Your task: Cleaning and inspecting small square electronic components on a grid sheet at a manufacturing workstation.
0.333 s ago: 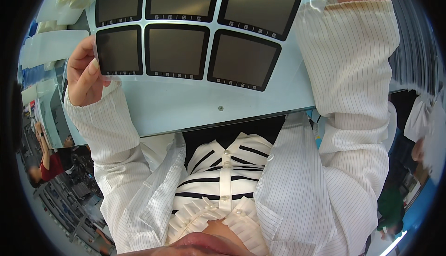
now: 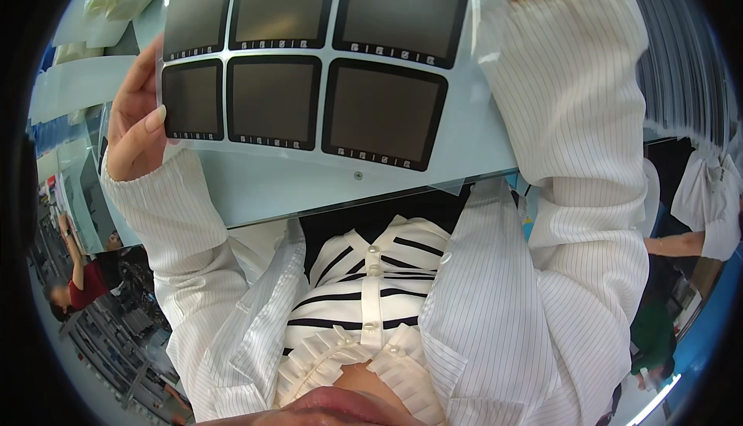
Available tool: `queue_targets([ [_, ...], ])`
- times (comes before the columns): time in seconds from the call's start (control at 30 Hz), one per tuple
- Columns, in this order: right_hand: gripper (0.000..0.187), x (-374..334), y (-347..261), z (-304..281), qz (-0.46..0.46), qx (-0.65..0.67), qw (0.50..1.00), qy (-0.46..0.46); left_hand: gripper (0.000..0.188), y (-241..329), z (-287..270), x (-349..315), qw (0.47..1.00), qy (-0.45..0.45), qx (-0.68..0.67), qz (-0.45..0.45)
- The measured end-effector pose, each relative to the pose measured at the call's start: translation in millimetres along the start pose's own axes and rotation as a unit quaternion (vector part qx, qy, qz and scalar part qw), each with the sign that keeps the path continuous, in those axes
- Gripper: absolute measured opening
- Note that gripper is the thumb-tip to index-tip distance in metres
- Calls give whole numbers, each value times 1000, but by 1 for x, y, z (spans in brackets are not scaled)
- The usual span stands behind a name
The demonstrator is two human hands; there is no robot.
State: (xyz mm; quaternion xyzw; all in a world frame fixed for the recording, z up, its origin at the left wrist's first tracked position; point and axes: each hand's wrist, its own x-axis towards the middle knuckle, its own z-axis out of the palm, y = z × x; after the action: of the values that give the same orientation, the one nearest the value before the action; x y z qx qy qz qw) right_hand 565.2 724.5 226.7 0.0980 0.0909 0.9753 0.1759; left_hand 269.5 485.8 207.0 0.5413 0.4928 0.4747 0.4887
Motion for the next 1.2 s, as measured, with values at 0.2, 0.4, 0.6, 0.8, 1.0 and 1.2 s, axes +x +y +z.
queue_targets([
  [0.2, 9, 4, -4, -16, -263, -622, 692, 256, 46, -13, -11, 1, 989, 44, -51, -134],
  [0.4, 8, 6, -7, -24, -245, -629, 679, 288, 39, -20, -3, 6, 979, 55, -53, -187],
  [0.6, 8, 5, -6, -22, -239, -641, 666, 296, 35, -10, -2, 5, 977, -14, -51, -207],
  [0.8, 9, 3, -9, -20, -223, -654, 665, 284, 36, -4, 5, 6, 972, -52, -36, -228],
  [1.0, 10, 2, -8, -16, -206, -666, 659, 284, 36, -5, 3, 4, 970, -101, -59, -214],
  [1.2, 10, 0, -6, -12, -195, -667, 660, 284, 37, -7, 1, 6, 971, -144, -59, -181],
])
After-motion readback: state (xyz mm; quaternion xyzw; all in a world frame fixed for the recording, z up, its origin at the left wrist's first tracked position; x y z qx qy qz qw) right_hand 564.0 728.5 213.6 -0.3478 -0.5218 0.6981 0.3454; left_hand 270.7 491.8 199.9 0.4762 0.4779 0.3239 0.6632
